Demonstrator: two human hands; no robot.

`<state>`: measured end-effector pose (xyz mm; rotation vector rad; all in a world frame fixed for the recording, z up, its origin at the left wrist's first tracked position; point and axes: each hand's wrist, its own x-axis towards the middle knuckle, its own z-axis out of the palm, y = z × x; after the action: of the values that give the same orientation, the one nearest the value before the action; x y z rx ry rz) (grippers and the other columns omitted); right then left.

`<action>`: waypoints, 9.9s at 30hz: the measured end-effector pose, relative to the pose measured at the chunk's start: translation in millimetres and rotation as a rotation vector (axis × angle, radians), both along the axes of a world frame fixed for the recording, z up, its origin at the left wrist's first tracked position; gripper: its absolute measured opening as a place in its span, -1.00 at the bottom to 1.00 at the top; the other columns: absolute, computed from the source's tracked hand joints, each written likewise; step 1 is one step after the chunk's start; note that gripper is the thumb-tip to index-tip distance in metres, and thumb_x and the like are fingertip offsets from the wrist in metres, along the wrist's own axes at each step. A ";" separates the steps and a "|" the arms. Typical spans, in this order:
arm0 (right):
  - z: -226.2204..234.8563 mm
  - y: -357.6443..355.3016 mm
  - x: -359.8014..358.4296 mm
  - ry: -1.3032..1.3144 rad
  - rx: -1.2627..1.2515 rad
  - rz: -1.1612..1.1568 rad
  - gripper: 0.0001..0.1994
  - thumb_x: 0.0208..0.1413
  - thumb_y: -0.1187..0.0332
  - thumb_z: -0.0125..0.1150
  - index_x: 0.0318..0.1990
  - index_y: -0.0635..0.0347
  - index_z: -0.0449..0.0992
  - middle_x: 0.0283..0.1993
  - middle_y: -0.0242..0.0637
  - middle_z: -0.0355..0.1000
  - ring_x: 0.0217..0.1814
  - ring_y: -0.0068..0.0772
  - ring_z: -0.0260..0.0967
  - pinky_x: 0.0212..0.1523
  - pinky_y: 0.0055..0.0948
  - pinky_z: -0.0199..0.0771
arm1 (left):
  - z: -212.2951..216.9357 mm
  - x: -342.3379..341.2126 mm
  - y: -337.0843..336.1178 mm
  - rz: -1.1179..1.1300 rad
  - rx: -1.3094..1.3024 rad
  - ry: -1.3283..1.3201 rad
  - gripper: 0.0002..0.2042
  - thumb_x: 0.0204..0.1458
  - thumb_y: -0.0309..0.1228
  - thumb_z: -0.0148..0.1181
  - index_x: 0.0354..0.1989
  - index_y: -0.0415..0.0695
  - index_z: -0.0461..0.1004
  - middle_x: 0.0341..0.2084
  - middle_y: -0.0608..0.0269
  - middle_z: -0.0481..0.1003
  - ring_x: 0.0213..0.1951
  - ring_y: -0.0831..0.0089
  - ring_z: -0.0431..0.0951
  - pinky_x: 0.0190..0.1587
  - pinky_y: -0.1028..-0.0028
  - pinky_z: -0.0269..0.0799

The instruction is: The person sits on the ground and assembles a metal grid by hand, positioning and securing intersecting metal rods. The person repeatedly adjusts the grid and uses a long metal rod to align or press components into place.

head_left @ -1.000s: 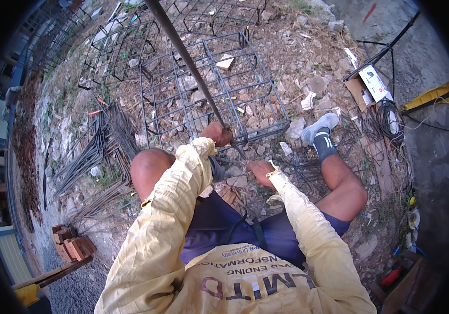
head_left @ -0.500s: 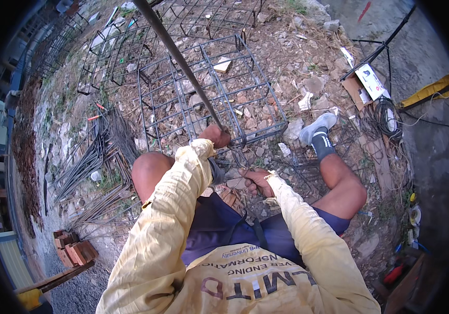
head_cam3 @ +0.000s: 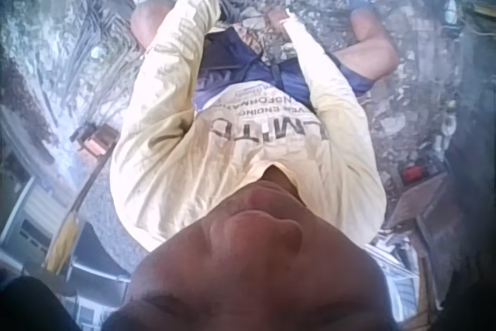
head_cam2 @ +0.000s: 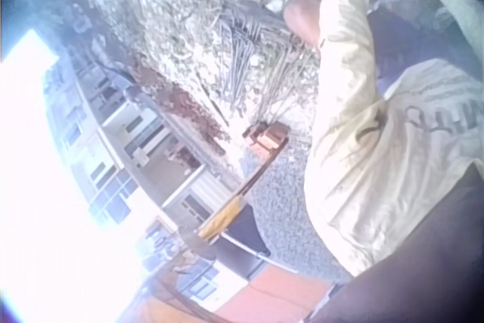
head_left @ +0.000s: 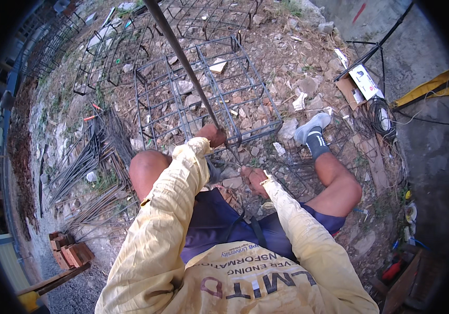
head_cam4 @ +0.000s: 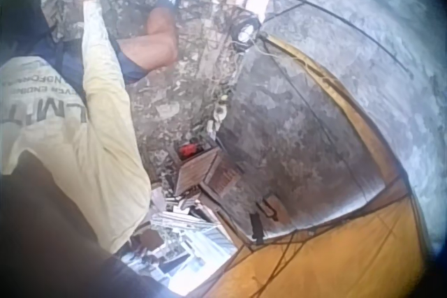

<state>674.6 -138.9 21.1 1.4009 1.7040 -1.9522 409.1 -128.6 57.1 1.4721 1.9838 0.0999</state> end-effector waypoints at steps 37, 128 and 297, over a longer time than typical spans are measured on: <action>33.3 -5.4 17.3 -0.247 1.110 0.280 -0.37 -0.03 0.00 0.23 0.09 0.25 0.24 0.01 0.06 0.33 0.13 0.10 0.26 0.14 0.05 0.18 | 182.8 246.6 -41.7 0.204 0.052 -1.350 -0.38 0.21 0.18 -0.18 -0.27 -0.23 0.50 -0.62 0.31 0.41 -0.61 0.55 0.38 -0.51 0.58 0.29; -8.3 -33.4 35.3 0.041 -0.527 -0.688 -0.45 0.13 -0.29 -0.05 -0.26 0.05 0.47 -0.63 -0.41 0.30 -0.75 -0.55 0.12 -0.72 -0.48 0.10 | -94.3 146.1 -42.4 1.128 -0.136 -1.368 -0.75 0.10 -0.30 0.12 -0.13 -0.18 0.50 -0.27 0.17 0.58 -0.24 0.20 0.60 -0.21 0.19 0.52; -187.8 116.1 -66.6 0.151 -0.319 -0.336 -0.80 0.02 0.28 0.32 -0.28 0.21 0.58 -0.56 -0.43 0.45 -0.65 -0.62 0.30 -0.66 -0.56 0.24 | -181.5 9.1 13.0 0.832 0.056 -1.064 -0.80 0.12 -0.38 0.23 -0.24 -0.30 0.49 -0.38 0.21 0.57 -0.36 0.53 0.52 -0.24 0.51 0.44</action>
<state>608.0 -22.8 -166.7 1.5239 1.1908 -2.4319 418.2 -115.5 -124.5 0.3164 1.4955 1.0501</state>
